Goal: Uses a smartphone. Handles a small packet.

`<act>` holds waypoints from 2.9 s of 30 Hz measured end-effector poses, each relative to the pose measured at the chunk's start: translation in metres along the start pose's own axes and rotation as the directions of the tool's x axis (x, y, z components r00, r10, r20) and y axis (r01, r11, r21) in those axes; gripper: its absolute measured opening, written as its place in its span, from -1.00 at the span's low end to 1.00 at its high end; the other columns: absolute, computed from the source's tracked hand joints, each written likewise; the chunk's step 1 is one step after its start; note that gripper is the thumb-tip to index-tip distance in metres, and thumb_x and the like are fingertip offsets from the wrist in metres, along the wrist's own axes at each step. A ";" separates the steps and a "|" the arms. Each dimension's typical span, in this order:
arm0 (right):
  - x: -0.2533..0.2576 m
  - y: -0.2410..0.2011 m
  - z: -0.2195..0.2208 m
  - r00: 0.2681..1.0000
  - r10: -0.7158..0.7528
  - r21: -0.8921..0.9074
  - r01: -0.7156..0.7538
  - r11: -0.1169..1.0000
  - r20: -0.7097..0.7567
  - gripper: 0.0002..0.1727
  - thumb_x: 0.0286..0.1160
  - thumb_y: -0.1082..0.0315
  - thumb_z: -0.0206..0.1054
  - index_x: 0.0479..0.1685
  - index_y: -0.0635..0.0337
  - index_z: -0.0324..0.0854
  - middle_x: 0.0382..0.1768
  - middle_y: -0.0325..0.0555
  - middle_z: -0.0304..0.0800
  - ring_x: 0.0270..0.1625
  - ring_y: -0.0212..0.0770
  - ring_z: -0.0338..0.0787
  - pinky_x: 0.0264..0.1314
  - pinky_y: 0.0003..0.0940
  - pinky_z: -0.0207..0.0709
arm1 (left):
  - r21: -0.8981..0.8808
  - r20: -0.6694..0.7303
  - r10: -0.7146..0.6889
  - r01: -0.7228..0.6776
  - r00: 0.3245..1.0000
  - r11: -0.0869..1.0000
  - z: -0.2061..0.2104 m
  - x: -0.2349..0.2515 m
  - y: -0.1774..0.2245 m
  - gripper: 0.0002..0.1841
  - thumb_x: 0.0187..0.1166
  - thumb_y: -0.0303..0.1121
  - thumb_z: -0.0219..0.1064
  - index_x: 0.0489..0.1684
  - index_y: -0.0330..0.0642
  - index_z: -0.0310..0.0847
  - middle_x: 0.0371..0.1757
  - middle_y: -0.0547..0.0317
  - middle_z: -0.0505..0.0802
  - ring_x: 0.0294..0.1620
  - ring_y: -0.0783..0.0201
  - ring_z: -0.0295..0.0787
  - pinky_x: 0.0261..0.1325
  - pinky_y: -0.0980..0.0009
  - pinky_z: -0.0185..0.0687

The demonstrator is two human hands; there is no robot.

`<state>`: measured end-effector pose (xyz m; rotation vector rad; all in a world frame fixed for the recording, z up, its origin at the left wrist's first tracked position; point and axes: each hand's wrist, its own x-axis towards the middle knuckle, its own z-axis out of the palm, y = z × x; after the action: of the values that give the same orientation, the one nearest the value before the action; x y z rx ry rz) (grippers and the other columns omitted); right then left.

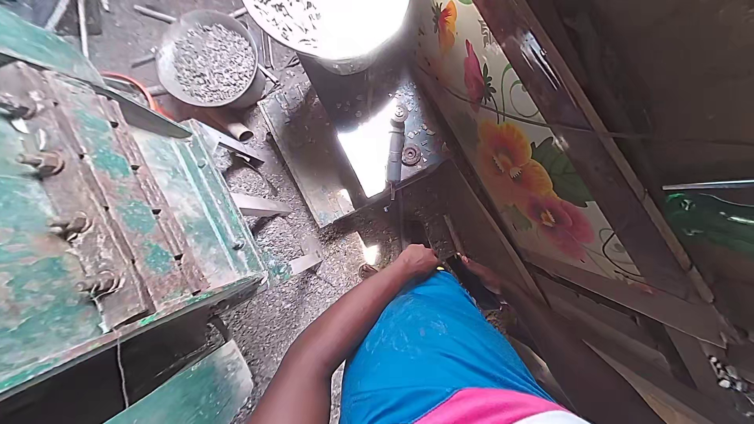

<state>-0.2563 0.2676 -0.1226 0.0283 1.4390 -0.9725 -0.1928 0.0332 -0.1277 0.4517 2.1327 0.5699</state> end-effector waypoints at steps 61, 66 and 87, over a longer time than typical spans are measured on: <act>0.090 -0.103 0.037 0.886 0.462 -0.739 -0.283 0.611 0.043 -0.20 0.69 -0.46 -0.18 0.45 -0.03 0.56 0.12 -0.06 0.73 0.06 -0.18 0.72 0.08 -0.10 0.57 | -0.595 -0.169 -0.985 -0.799 0.025 0.082 0.141 -0.151 0.002 -0.75 0.76 -0.47 0.09 0.10 -0.45 0.63 -0.12 -0.03 0.89 -0.13 0.23 0.88 -0.01 0.32 0.84; 0.062 -0.085 -0.005 0.895 0.273 -0.472 -0.082 0.878 0.353 -0.27 0.33 0.16 0.50 0.61 0.02 0.43 0.22 -0.16 0.80 -0.03 -0.36 0.80 -0.09 -0.44 0.67 | -0.538 -0.135 -0.991 -0.839 -0.008 0.080 0.137 -0.157 0.007 -0.72 0.78 -0.45 0.07 0.16 -0.45 0.64 -0.11 -0.05 0.90 -0.14 0.21 0.89 -0.06 0.32 0.84; 0.026 -0.164 0.192 0.605 -0.482 -0.419 0.792 0.444 0.633 -0.69 0.44 0.24 0.53 0.01 0.27 0.78 -0.21 -0.27 0.91 -0.18 -0.62 0.81 0.02 -0.62 0.69 | -0.414 -0.497 -0.865 -0.894 0.067 0.169 0.116 -0.208 0.058 -0.53 0.46 -0.42 0.50 0.32 -0.44 0.56 0.08 0.05 0.86 0.07 0.27 0.83 0.23 0.30 0.77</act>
<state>-0.1994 0.0424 -0.0199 -1.3465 1.2954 -0.9124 0.0260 0.0036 -0.0217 -1.4145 1.7530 3.0615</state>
